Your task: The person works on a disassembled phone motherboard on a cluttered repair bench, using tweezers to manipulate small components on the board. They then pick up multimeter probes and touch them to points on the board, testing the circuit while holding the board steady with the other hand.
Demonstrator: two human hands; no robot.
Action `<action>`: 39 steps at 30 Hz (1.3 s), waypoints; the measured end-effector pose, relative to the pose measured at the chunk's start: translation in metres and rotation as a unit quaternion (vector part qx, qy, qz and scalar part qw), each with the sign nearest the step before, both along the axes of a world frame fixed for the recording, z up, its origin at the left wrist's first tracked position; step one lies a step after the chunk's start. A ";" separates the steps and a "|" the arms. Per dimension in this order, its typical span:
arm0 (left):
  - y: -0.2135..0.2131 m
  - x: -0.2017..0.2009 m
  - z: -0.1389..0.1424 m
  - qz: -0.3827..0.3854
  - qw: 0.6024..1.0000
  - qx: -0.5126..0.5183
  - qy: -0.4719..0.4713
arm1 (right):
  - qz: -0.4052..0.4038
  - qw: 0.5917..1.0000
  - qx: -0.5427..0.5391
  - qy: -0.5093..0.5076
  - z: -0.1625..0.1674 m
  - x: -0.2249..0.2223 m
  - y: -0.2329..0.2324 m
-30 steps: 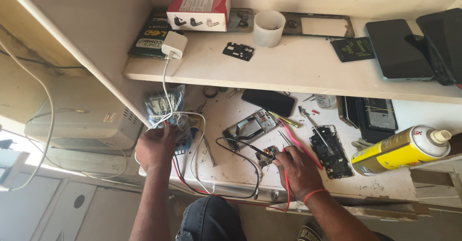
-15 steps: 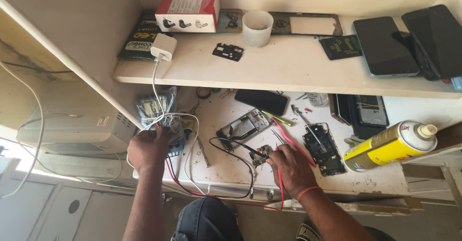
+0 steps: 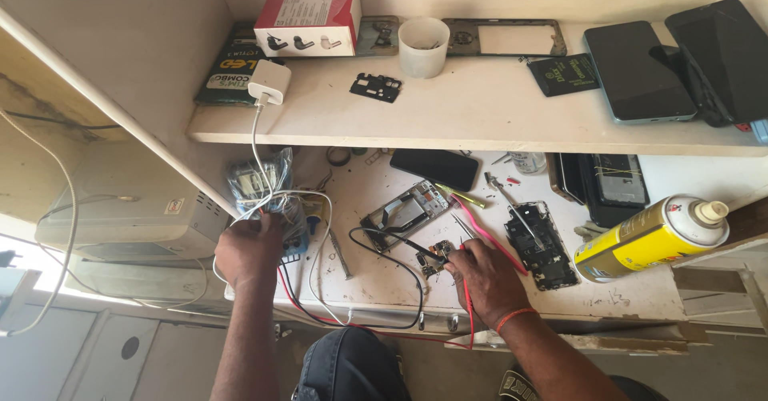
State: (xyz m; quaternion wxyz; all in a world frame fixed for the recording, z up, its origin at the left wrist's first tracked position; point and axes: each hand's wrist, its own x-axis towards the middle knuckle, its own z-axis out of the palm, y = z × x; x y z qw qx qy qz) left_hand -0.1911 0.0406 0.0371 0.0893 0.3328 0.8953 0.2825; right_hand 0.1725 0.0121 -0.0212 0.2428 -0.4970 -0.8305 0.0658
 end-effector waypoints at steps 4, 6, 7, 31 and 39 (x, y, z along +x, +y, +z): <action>-0.002 -0.001 -0.006 -0.009 0.999 0.030 0.009 | -0.001 1.000 -0.007 -0.003 0.001 0.000 0.000; -0.002 -0.002 -0.009 -0.013 1.000 0.026 0.006 | -0.003 1.000 -0.004 -0.005 0.001 0.000 0.000; -0.002 -0.002 -0.010 -0.014 1.000 0.024 0.004 | -0.003 1.000 0.001 -0.005 0.001 0.000 0.000; -0.007 0.004 -0.024 -0.012 0.995 0.090 0.027 | 0.015 1.000 0.018 0.018 0.002 0.001 0.000; -0.076 0.164 -0.051 -0.242 0.913 0.166 -0.284 | 0.012 1.000 0.017 0.000 0.003 0.004 0.000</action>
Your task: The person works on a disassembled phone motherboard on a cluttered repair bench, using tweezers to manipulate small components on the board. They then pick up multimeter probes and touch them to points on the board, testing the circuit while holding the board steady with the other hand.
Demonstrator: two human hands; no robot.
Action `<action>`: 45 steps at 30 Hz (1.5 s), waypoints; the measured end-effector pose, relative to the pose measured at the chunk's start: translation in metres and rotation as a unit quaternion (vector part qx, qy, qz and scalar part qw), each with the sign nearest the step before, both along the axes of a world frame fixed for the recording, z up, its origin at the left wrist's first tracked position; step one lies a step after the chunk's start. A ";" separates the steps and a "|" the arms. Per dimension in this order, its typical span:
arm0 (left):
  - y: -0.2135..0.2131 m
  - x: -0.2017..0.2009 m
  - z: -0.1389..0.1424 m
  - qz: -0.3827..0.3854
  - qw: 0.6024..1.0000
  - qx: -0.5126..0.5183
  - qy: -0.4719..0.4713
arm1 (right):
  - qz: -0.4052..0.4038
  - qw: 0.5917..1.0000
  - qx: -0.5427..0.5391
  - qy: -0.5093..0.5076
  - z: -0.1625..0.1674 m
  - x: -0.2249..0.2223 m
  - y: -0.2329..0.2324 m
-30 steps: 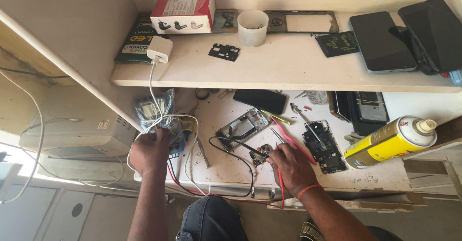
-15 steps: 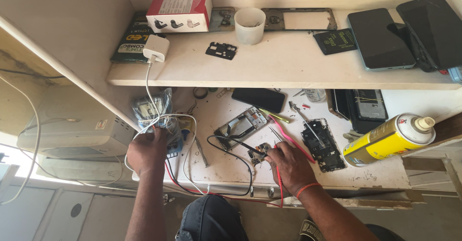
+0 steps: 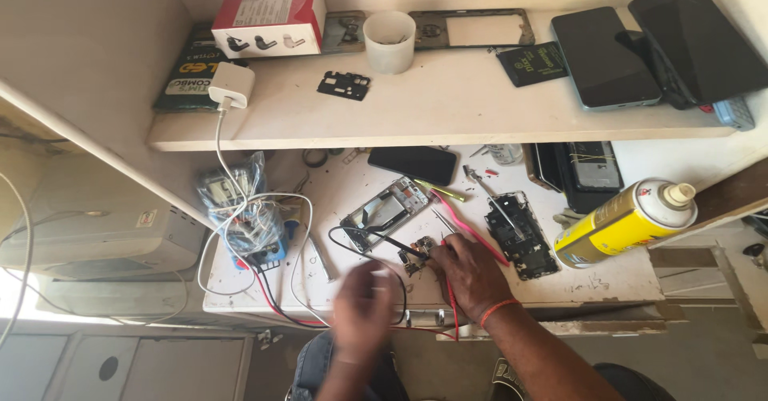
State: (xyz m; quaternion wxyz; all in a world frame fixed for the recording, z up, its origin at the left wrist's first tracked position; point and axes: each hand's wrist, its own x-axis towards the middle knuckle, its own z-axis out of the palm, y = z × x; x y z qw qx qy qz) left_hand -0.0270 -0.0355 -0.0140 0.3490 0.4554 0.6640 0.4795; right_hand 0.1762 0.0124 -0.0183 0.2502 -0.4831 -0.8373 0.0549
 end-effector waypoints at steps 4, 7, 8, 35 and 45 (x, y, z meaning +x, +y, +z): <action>0.016 0.043 0.008 -0.095 0.994 -0.050 0.035 | 0.010 1.000 0.002 0.025 -0.004 0.003 -0.001; 0.029 0.044 0.013 -0.097 0.993 -0.050 0.040 | 0.007 1.000 -0.001 0.006 -0.008 0.004 -0.001; 0.031 0.043 0.013 -0.099 0.994 -0.039 0.032 | 0.002 1.000 -0.005 -0.011 -0.008 0.005 -0.001; 0.034 0.017 -0.006 -0.162 0.912 0.286 0.247 | 0.018 0.996 0.028 0.084 -0.019 0.007 -0.002; 0.035 0.022 -0.004 -0.159 0.892 0.297 0.302 | 0.005 0.988 0.040 0.147 -0.016 0.007 -0.001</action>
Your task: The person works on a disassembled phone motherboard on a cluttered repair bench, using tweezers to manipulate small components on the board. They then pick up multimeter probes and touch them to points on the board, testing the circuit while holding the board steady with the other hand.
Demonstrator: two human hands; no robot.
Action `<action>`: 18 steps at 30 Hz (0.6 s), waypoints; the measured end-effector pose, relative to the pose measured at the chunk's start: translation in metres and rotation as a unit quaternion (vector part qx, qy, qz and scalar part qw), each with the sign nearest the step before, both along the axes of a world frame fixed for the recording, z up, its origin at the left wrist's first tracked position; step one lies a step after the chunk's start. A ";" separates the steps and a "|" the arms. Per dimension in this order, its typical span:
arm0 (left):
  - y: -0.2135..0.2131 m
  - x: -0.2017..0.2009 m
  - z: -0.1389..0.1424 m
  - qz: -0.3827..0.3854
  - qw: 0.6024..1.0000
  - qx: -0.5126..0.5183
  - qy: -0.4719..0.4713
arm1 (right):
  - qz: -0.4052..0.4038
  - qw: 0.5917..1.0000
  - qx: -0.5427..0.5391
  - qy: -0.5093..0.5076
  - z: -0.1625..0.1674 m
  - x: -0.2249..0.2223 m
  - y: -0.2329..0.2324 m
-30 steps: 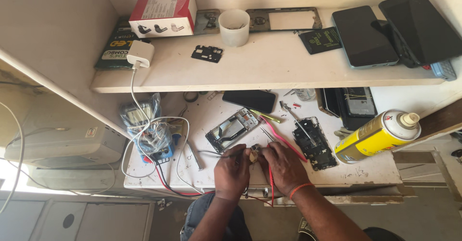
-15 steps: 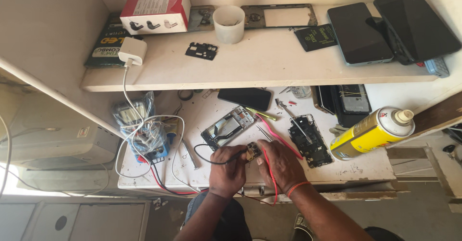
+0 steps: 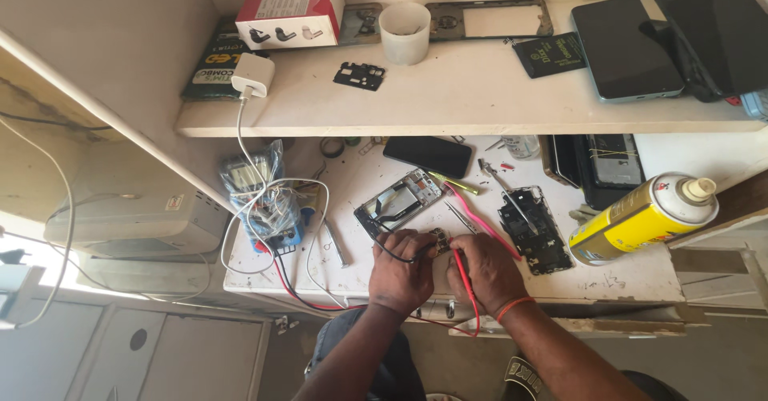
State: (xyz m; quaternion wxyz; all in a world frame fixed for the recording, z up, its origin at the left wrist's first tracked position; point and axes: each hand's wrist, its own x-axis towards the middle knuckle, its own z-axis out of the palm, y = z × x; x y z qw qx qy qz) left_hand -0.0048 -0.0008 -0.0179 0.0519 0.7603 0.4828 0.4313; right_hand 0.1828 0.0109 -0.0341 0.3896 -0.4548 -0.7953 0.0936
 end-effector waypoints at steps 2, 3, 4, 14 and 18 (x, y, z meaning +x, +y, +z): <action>0.001 0.001 0.000 0.004 1.000 -0.019 -0.001 | -0.011 0.999 -0.008 0.042 0.004 0.001 0.000; 0.001 0.002 0.000 0.008 1.000 -0.030 -0.002 | -0.017 0.998 -0.021 0.063 0.005 0.002 0.000; 0.000 0.002 0.000 0.012 0.999 -0.037 -0.003 | -0.021 0.996 -0.035 0.083 0.006 0.003 -0.001; 0.000 0.003 0.001 0.023 0.999 -0.030 0.012 | 0.018 0.998 -0.024 0.055 0.012 0.001 0.002; -0.001 0.003 0.000 0.024 0.999 -0.011 0.030 | 0.056 0.997 0.026 0.054 0.020 0.000 0.002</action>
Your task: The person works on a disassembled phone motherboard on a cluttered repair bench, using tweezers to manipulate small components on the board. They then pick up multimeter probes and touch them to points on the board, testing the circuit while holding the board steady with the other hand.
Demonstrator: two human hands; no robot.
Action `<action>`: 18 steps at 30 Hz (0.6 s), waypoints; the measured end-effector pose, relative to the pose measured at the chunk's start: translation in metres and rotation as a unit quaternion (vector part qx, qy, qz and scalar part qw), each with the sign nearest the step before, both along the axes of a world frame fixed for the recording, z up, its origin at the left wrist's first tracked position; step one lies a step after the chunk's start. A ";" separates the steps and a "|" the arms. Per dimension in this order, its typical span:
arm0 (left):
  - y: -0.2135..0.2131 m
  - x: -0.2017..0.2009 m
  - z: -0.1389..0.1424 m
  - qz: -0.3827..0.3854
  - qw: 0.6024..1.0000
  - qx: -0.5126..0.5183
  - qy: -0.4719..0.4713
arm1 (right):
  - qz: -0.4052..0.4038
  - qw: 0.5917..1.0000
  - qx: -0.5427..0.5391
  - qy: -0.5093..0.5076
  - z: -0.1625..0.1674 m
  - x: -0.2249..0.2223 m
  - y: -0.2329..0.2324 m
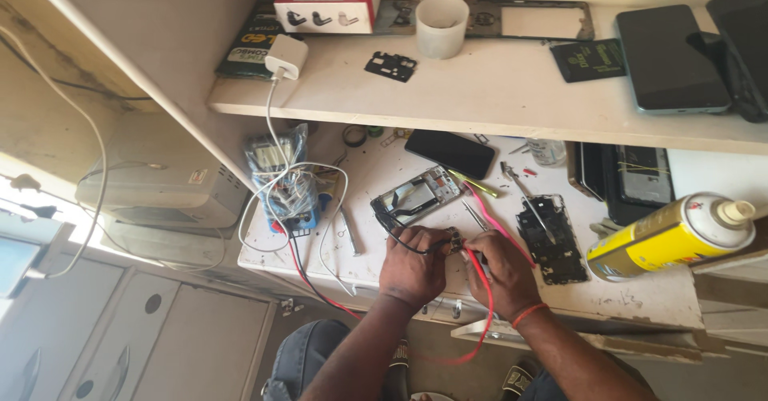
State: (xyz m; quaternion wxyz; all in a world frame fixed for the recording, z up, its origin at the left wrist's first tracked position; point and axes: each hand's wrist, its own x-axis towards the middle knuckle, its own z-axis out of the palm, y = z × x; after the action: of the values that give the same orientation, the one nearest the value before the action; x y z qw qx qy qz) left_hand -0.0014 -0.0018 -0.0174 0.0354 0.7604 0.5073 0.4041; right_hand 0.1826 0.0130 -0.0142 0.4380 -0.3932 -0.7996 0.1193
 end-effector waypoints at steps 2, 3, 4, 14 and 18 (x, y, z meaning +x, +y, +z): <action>0.000 0.000 -0.001 0.007 1.000 -0.022 -0.002 | 0.016 1.000 0.005 0.000 0.003 0.000 0.001; 0.000 0.000 -0.002 0.009 0.999 -0.034 -0.003 | 0.012 1.000 -0.002 0.003 0.004 -0.001 0.000; 0.000 0.000 -0.003 0.008 1.000 -0.030 0.000 | 0.008 1.000 -0.010 0.006 0.004 -0.001 -0.001; 0.000 0.001 -0.002 0.009 0.999 -0.033 0.006 | -0.019 0.999 -0.039 -0.006 -0.008 0.001 0.001; 0.000 0.002 -0.005 0.009 0.999 -0.034 0.004 | -0.017 0.998 -0.053 -0.014 -0.011 0.004 0.002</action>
State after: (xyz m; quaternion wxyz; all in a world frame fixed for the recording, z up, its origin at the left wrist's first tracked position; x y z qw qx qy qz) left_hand 0.0002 -0.0014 -0.0224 0.0560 0.7560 0.5275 0.3834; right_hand 0.1863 0.0151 -0.0255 0.4074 -0.4307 -0.7915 0.1482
